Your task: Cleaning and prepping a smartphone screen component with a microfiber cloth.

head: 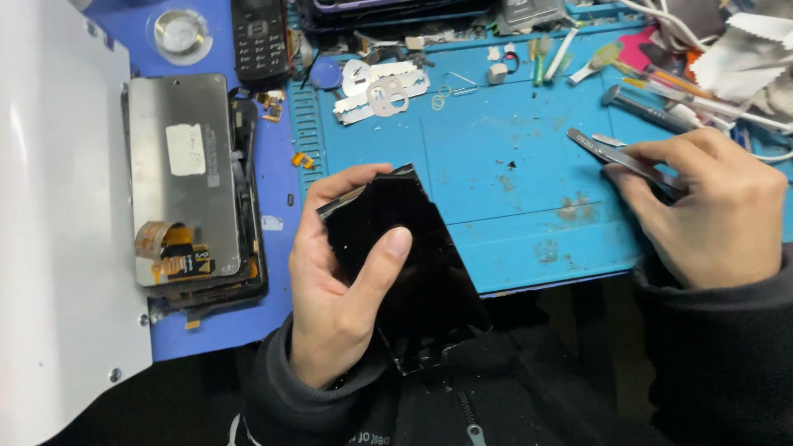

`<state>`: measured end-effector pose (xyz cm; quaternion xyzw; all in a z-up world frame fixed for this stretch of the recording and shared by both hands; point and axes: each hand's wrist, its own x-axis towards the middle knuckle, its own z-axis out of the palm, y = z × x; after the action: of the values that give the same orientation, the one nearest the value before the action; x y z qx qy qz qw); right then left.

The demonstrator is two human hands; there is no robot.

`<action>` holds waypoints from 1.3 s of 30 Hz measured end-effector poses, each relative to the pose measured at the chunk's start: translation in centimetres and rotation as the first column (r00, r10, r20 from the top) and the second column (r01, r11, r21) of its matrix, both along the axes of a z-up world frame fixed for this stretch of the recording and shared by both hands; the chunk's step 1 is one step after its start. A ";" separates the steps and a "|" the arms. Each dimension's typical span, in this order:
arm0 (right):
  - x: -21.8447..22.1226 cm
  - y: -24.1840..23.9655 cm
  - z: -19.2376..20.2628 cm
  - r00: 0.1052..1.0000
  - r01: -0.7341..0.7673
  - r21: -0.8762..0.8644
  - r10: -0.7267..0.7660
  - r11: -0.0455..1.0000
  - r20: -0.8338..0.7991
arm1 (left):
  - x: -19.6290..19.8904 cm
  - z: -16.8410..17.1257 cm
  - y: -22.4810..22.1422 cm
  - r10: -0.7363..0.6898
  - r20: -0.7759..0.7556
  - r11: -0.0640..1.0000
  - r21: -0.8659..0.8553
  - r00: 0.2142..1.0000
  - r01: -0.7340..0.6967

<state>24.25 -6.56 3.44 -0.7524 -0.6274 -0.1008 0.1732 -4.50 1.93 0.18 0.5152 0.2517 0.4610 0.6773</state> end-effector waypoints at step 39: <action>31.3 1.2 -11.2 0.954 0.092 0.106 -0.057 0.990 -0.294 | 0.3 0.6 0.3 0.035 0.012 0.998 -0.047 0.999 -0.035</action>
<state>55.56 -5.38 -7.77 -0.7706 -0.5594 -0.0327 0.3037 -4.21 2.23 0.75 0.4919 0.2671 0.4700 0.6825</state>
